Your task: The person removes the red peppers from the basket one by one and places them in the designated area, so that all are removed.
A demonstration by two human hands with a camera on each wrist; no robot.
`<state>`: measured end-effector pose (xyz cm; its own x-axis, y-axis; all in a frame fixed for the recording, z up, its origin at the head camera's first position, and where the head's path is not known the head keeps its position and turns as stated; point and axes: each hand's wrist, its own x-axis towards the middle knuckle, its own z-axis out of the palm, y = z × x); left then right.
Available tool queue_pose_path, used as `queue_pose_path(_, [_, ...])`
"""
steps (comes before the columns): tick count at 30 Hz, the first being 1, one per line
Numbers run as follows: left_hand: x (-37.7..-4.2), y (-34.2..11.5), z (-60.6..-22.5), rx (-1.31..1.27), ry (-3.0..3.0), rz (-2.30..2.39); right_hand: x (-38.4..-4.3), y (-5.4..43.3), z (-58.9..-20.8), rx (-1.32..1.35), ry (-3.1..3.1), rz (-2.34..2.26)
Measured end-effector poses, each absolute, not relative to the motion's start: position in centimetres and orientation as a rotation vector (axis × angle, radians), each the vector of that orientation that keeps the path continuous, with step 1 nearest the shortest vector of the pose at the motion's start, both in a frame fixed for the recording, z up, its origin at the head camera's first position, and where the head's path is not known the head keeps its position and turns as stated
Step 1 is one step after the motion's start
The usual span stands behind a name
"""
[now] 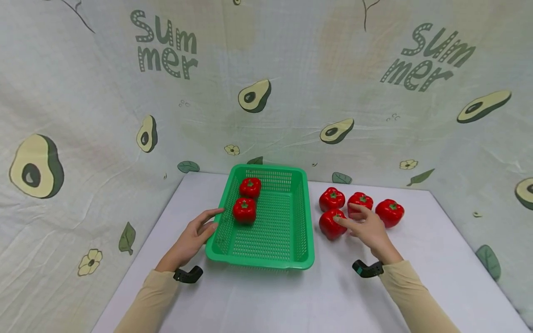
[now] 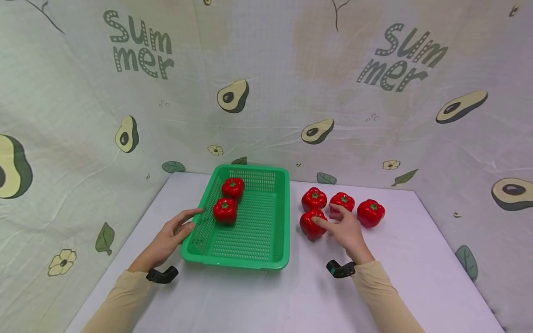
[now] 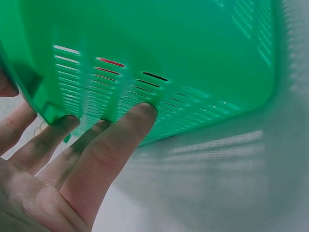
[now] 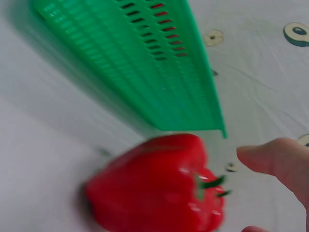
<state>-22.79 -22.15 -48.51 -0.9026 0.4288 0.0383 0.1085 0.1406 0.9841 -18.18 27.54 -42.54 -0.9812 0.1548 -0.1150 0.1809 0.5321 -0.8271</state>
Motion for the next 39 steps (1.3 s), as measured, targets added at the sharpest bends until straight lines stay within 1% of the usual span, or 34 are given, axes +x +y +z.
queue_pose_path(6, [-22.9, -22.0, -48.3, 0.544, 2.167, 1.851, -18.8, 28.0, -39.4, 0.304, 2.928, -1.476])
queue_pose_path(11, [-22.9, -21.9, -48.3, 0.536, 2.168, 1.853, -19.0, 27.1, -37.9, 0.196, 3.025, -1.428])
queue_pose_path(19, [-23.0, -21.8, -48.3, 0.554, 2.167, 1.856, -19.1, 25.5, -36.6, 0.062, 2.999, -1.431])
queue_pose_path(26, [-23.1, -21.7, -48.3, 0.557, 2.188, 1.847, -19.4, 24.7, -35.8, -0.061, 2.967, -1.523])
queue_pose_path(39, [-22.5, -22.1, -48.4, 0.544, 2.172, 1.843, -20.4, 21.6, -35.3, -0.176, 2.945, -1.666])
